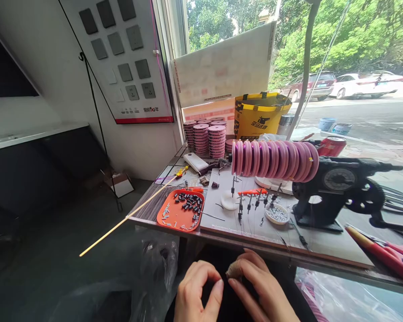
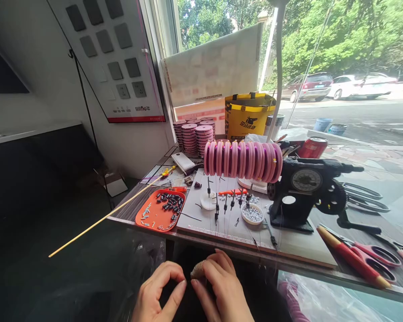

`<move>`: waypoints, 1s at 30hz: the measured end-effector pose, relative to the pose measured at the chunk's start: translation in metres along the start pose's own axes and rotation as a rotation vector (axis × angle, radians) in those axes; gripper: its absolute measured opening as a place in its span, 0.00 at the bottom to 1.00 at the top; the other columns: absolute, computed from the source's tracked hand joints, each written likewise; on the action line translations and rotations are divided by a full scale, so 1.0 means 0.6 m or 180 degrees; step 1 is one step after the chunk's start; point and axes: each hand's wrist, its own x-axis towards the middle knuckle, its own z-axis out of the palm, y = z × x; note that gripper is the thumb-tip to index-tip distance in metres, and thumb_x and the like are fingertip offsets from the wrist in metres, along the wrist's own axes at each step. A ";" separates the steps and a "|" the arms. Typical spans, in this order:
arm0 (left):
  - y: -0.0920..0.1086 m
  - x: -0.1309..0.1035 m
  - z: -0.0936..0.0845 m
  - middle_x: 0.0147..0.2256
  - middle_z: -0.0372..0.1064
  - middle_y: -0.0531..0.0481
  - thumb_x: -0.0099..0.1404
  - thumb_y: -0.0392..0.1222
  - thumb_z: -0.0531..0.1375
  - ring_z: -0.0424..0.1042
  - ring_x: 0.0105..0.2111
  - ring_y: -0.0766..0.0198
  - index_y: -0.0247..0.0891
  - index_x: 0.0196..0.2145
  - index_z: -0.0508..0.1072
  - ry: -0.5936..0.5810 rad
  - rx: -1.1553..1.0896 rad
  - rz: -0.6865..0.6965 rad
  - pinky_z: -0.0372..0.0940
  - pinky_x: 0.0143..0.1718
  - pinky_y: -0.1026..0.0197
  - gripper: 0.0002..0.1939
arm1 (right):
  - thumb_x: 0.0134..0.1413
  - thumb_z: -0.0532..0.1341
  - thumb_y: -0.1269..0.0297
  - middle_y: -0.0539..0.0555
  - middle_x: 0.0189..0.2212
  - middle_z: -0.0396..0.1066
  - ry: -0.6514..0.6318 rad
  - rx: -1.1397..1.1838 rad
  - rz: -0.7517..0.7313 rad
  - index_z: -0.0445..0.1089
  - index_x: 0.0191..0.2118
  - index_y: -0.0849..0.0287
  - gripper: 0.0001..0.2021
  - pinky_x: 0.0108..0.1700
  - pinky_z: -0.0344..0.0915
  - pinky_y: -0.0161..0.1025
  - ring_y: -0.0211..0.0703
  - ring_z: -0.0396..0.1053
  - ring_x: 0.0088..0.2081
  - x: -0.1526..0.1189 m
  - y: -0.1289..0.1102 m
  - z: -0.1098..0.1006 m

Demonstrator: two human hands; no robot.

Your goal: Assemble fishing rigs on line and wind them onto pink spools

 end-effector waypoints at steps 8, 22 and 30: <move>0.004 0.008 -0.007 0.22 0.62 0.54 0.58 0.44 0.55 0.64 0.25 0.66 0.38 0.22 0.65 0.0222 -0.0666 -0.0580 0.59 0.28 0.66 0.10 | 0.55 0.51 0.70 0.49 0.23 0.64 0.0133 0.0054 0.0133 0.59 0.27 0.57 0.07 0.32 0.63 0.35 0.39 0.63 0.28 0.002 0.001 0.003; 0.008 0.017 0.013 0.22 0.65 0.54 0.53 0.42 0.60 0.65 0.25 0.66 0.37 0.21 0.69 0.0642 -0.1130 -0.0622 0.61 0.29 0.67 0.08 | 0.52 0.54 0.70 0.51 0.25 0.67 0.0346 -0.0081 0.0039 0.62 0.32 0.57 0.02 0.32 0.66 0.37 0.41 0.65 0.30 0.003 0.002 0.001; 0.003 0.029 0.012 0.22 0.65 0.53 0.54 0.43 0.59 0.65 0.25 0.66 0.36 0.21 0.68 0.0518 -0.1025 -0.0731 0.61 0.29 0.66 0.09 | 0.52 0.53 0.73 0.49 0.24 0.67 0.0632 -0.0602 -0.0225 0.60 0.32 0.56 0.05 0.44 0.60 0.46 0.44 0.65 0.33 0.002 0.014 0.006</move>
